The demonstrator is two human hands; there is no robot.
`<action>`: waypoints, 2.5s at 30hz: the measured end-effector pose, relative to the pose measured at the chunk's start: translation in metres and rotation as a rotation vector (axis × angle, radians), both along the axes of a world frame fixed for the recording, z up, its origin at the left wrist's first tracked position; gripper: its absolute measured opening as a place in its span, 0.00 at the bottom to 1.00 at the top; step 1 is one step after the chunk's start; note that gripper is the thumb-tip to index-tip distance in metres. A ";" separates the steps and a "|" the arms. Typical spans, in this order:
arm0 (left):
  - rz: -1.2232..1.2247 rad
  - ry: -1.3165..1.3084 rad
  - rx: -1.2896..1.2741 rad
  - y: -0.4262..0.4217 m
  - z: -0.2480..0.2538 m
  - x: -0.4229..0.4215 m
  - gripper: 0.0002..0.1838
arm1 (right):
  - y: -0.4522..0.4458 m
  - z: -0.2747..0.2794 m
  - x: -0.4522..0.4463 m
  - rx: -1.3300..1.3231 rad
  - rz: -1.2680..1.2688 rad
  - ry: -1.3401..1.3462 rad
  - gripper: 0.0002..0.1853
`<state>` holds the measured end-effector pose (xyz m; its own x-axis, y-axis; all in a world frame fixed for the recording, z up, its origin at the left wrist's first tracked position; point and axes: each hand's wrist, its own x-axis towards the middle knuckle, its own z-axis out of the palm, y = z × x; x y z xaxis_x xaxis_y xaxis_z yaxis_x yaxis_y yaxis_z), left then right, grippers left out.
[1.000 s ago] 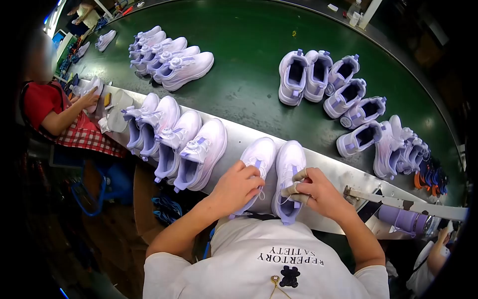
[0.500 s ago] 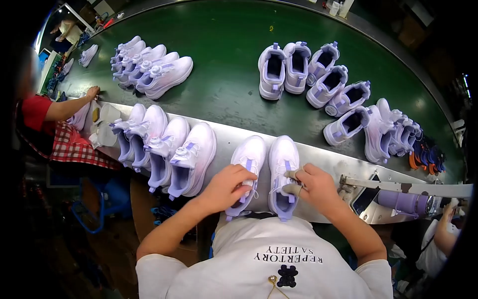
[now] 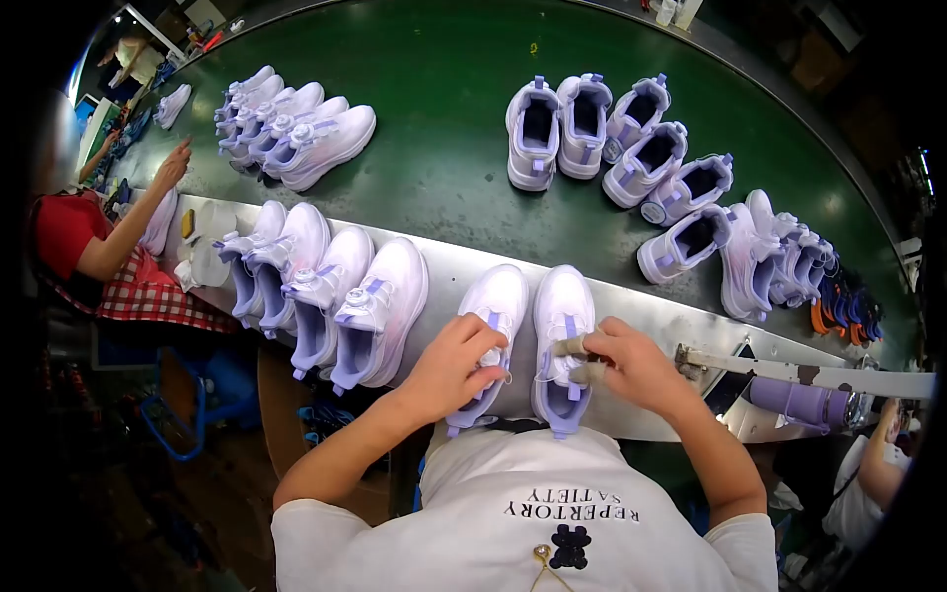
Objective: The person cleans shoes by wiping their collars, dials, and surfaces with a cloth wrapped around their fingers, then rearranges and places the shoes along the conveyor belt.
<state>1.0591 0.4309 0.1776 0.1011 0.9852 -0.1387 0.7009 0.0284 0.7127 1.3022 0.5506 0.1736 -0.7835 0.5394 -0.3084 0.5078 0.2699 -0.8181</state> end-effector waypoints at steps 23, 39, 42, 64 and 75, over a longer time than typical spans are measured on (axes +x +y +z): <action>0.530 -1.240 -0.862 -0.013 -0.028 0.105 0.18 | 0.007 -0.018 0.020 0.038 0.036 0.103 0.23; 0.673 -1.408 -0.748 -0.015 -0.042 0.139 0.18 | 0.008 -0.019 0.026 0.027 0.008 0.170 0.19; 0.613 -1.421 -0.770 -0.018 -0.054 0.138 0.18 | -0.001 -0.016 0.030 0.056 -0.025 0.054 0.19; -0.029 0.977 -0.193 0.101 -0.089 -0.054 0.13 | 0.025 -0.018 0.057 0.175 -0.108 0.141 0.13; -0.147 -0.223 -0.364 0.082 0.030 0.122 0.14 | 0.002 -0.018 0.056 -0.055 -0.389 0.546 0.17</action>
<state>1.1815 0.5127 0.2074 0.3033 0.8492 -0.4322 0.5467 0.2164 0.8089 1.3579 0.5527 0.1556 -0.5861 0.8091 0.0424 0.0688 0.1019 -0.9924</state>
